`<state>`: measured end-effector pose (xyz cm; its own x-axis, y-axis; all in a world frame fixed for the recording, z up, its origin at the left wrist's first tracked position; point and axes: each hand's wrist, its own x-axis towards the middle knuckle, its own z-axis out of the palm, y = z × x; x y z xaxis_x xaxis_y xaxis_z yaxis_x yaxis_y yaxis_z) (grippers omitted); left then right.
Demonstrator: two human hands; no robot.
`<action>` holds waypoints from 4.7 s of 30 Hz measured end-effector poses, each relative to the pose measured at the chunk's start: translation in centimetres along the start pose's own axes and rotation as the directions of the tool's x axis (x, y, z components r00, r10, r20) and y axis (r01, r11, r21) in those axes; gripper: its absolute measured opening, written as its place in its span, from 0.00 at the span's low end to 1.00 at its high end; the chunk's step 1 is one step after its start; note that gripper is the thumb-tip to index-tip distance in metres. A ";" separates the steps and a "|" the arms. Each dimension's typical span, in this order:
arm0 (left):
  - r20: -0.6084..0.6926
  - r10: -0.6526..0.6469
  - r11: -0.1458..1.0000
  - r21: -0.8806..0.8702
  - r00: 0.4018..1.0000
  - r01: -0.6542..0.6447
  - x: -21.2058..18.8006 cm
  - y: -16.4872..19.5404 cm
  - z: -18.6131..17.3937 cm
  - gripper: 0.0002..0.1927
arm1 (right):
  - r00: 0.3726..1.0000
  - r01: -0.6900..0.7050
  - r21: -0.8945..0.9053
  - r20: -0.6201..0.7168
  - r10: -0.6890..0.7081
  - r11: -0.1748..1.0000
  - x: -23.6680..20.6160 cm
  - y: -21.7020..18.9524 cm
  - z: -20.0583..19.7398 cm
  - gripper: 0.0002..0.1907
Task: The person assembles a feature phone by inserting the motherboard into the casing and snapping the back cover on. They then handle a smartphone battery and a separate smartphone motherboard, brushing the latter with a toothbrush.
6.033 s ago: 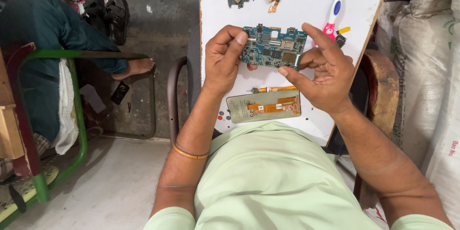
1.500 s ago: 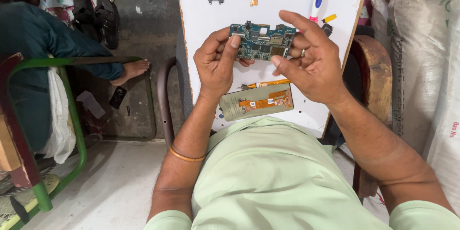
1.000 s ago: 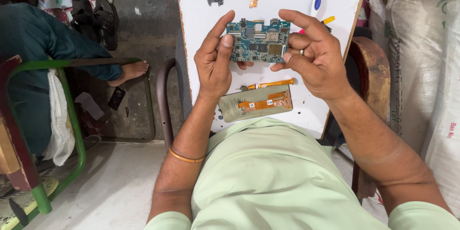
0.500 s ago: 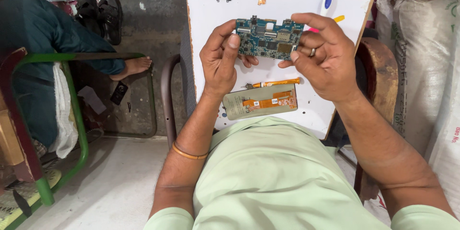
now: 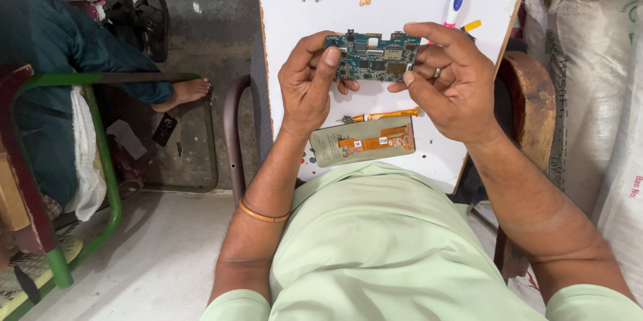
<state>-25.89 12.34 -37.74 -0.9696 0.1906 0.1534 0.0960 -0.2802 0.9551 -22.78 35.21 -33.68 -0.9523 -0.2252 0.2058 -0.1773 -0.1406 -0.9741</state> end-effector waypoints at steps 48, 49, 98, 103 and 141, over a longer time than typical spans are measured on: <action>-0.061 0.020 1.000 0.008 0.998 -0.020 -0.6 0.3 -0.4 0.20 | 0.969 -0.227 0.195 0.146 0.201 0.954 -0.2 -1.1 2.0 0.43; -0.054 0.018 1.000 0.011 0.998 -0.017 -0.6 0.4 -0.5 0.20 | 0.969 -0.226 0.182 0.140 0.202 0.957 -0.2 -1.0 2.0 0.43; 0.079 0.031 0.996 0.085 0.996 -0.038 -1.0 0.0 -0.2 0.14 | 0.985 -0.170 0.210 0.001 0.174 0.963 -1.0 0.6 2.3 0.20; 0.079 0.023 0.995 0.098 0.997 -0.031 -1.1 -0.1 -0.2 0.12 | 0.981 -0.190 0.227 -0.004 0.195 0.955 -0.9 0.5 2.2 0.22; -0.089 -0.075 0.981 -0.185 0.993 0.057 -0.4 -0.2 -0.9 0.10 | 0.984 0.004 -0.592 -0.141 -0.109 0.806 -4.1 -2.9 3.7 0.31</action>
<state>-25.71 11.50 -38.24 -0.9903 0.1263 0.0582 -0.0031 -0.4382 0.8989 -17.43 32.99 -31.40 -0.9528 -0.0700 0.2955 -0.2940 0.4561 -0.8400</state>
